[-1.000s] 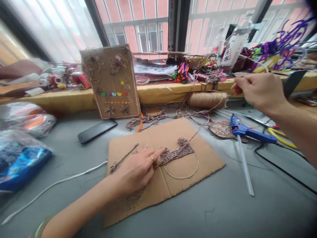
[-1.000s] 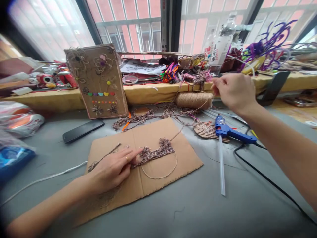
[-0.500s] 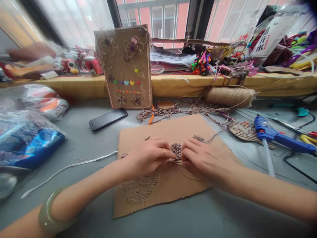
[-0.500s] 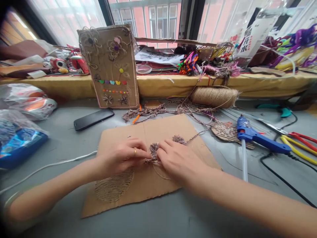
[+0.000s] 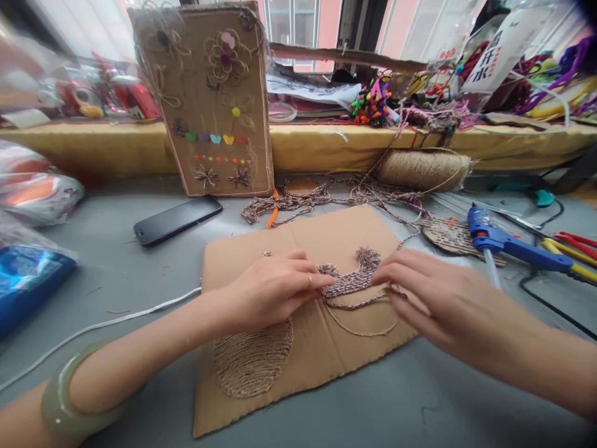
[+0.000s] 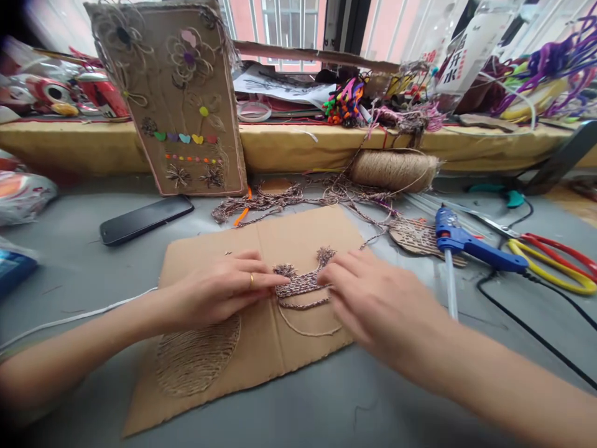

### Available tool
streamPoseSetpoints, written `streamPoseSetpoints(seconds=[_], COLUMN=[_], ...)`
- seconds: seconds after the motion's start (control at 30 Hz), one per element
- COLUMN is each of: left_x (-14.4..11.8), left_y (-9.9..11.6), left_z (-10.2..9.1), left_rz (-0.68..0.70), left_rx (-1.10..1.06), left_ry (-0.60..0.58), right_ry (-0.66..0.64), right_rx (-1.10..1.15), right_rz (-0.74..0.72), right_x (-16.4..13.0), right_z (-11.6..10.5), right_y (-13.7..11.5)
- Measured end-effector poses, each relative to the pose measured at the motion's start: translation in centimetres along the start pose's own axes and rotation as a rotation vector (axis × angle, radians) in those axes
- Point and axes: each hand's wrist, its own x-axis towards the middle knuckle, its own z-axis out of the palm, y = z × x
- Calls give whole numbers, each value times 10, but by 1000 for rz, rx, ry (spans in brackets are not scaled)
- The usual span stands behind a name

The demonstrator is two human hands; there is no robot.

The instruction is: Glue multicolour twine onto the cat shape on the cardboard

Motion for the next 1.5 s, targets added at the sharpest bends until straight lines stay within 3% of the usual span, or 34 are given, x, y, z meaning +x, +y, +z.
streamPoseSetpoints(seconds=[0.17,0.3,0.5,0.63,0.87,1.07,1.5], left_x=[1,-2,-8,-7,-5,-8,-6], left_y=[0,-3,-2,4,12,6,11], left_z=[1,6,10,11,11,10,7], left_rz=[-165,-103,89,194,174,226,292], left_rx=[-157,-164,65,235,281,234,368], left_ry=[101,107,120,201,222,233,166], right_ry=[-26,11,52,81,146,162,67], right_rx=[211,253,312,325,176,164,148], right_rz=[5,35,96,134,7,-73,-161], right_x=[24,27,30,33,28,26,15], right_z=[31,43,43,42,47,45,41], right_y=[-32,-27,-27,-30,-29,-27,-17])
